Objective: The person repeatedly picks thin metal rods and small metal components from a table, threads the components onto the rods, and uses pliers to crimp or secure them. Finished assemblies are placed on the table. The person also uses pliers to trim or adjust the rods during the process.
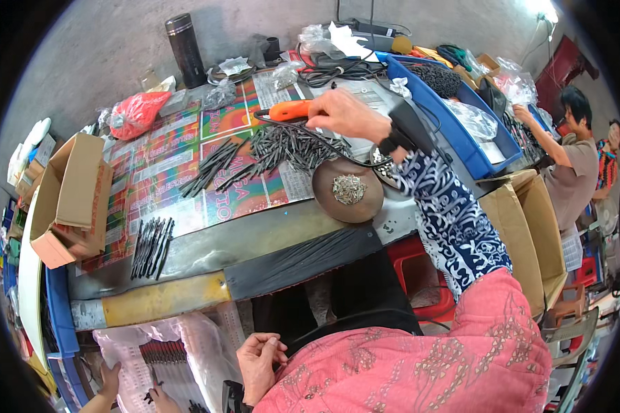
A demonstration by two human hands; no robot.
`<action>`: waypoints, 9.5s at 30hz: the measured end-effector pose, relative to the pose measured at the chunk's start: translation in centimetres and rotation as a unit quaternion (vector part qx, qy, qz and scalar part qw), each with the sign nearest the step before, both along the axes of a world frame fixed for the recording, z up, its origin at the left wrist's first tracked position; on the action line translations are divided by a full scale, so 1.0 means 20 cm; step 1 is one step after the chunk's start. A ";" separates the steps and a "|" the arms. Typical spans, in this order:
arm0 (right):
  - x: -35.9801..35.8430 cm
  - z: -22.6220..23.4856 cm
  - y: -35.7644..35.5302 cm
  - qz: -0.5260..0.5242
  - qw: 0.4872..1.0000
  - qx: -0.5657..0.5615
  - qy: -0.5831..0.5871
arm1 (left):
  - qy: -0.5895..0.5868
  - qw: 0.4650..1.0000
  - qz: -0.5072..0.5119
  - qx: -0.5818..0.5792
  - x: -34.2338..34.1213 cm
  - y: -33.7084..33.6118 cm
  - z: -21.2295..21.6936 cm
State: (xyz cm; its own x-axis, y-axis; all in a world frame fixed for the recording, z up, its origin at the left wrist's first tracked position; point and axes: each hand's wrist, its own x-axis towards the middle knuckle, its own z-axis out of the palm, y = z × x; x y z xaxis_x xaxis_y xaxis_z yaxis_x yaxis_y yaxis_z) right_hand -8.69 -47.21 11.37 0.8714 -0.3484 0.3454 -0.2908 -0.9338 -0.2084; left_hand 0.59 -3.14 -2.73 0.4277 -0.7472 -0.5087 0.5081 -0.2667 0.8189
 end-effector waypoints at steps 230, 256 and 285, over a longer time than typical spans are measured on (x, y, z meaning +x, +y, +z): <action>-1.15 -0.34 -0.07 -0.440 0.884 -0.157 -0.028 | -0.335 0.915 -0.114 -0.195 0.05 -0.69 0.52; -0.66 -0.04 0.23 -0.265 0.960 -0.065 -0.059 | -0.618 0.776 -0.062 -0.109 0.45 -0.94 0.57; -0.57 -0.20 0.75 -0.079 0.990 -0.018 -0.117 | -0.828 0.557 -0.065 0.015 0.59 -1.11 0.47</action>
State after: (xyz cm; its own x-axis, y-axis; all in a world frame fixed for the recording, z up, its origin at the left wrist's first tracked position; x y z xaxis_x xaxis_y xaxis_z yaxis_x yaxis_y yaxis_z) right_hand -20.13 -32.20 7.38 0.7018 -0.4584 0.5453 -0.3823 -0.8882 -0.2547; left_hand 12.30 -25.26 6.71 0.2729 -0.8289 0.4883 -0.9620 -0.2395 0.1310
